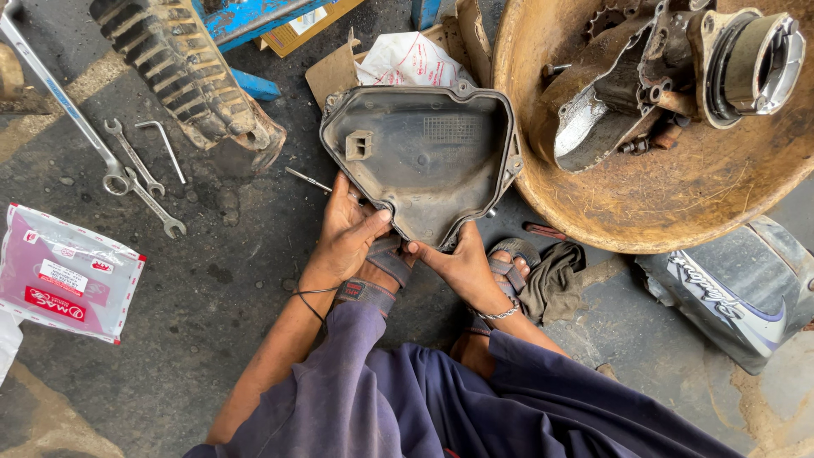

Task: The person removes a motorcycle engine cover using a screwdriver, cleans the cover with a cloth, and reattaches it to the engine. The person handles the cover, screwdriver, and cloth while working on the motorcycle.

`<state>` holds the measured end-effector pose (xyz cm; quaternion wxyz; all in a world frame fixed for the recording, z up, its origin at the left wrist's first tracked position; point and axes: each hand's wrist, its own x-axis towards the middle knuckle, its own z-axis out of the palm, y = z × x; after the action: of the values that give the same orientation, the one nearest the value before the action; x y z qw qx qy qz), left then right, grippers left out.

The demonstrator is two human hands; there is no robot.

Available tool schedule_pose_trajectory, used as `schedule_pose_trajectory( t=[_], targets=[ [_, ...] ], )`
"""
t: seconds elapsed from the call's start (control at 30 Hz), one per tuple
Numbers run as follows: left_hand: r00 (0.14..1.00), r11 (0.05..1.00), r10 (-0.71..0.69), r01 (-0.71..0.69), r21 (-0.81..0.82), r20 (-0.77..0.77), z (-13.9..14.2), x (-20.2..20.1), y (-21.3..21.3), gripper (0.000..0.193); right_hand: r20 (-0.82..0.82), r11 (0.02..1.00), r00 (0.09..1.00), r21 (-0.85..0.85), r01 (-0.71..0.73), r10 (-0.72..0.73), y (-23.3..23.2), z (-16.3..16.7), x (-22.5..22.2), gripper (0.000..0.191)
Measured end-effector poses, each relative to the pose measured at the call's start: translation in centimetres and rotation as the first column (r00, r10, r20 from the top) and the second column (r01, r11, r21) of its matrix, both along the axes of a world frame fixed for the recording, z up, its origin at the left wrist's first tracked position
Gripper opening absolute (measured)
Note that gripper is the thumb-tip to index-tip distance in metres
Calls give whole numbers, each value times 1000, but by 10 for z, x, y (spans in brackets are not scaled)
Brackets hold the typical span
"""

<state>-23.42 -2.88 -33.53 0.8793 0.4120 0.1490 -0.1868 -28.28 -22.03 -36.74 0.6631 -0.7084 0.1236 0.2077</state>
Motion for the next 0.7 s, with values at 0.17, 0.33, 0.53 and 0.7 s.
schedule_pose_trajectory(
  t=[0.17, 0.33, 0.53, 0.7],
  targets=[
    [1000, 1000, 14, -14, 6, -6, 1, 2, -2, 86, 6, 1000, 1000, 5, 2, -3, 0, 0, 0, 70],
    [998, 1000, 6, -7, -12, -62, 0, 7, -2, 82, -75, 999, 997, 27, 23, -21, 2, 2, 2, 68],
    [999, 1000, -17, 17, 5, -52, -1, 11, -3, 85, -20, 995, 1000, 100, 21, -19, 1, 2, 1, 69],
    [998, 998, -62, 62, 11, -24, 2, 9, -1, 90, -76, 999, 997, 42, 11, -8, 0, 2, 1, 66]
  ],
)
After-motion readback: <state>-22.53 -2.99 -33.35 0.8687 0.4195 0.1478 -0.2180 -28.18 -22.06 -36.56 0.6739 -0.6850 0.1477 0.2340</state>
